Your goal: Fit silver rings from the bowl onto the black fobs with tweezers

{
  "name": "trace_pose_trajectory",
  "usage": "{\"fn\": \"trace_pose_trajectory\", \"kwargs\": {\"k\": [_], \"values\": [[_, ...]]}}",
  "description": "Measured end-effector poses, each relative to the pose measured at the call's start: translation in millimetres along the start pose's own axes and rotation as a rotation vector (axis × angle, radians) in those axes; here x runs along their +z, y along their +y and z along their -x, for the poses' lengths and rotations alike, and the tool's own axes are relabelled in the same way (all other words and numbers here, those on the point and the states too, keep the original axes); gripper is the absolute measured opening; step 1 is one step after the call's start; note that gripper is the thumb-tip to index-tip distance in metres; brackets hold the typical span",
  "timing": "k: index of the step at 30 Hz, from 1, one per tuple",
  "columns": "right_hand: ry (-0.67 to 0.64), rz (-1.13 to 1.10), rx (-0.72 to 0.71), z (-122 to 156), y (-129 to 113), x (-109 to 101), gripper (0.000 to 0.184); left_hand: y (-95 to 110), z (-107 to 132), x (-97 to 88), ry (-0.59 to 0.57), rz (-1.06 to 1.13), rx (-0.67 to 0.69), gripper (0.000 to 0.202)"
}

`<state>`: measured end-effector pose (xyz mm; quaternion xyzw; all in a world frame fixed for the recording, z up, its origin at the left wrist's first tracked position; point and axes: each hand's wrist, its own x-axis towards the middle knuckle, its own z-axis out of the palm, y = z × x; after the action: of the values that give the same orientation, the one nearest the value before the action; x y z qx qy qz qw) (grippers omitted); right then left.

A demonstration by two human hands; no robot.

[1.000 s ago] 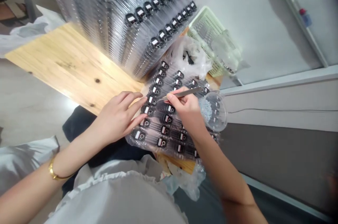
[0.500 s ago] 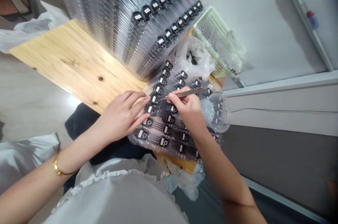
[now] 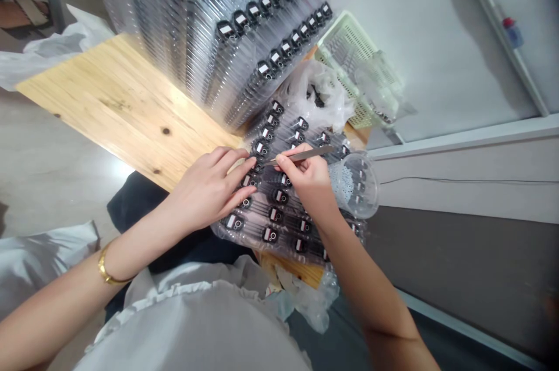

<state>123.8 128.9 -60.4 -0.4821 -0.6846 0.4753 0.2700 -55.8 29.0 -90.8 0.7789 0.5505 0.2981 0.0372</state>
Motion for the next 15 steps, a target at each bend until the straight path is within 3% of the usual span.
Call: {"fn": "trace_pose_trajectory", "kwargs": {"k": [15], "values": [[-0.004, 0.033, -0.016, 1.3, 1.8, -1.2, 0.016, -1.2, -3.4, 2.3, -0.033, 0.008, -0.014, 0.047]]}}
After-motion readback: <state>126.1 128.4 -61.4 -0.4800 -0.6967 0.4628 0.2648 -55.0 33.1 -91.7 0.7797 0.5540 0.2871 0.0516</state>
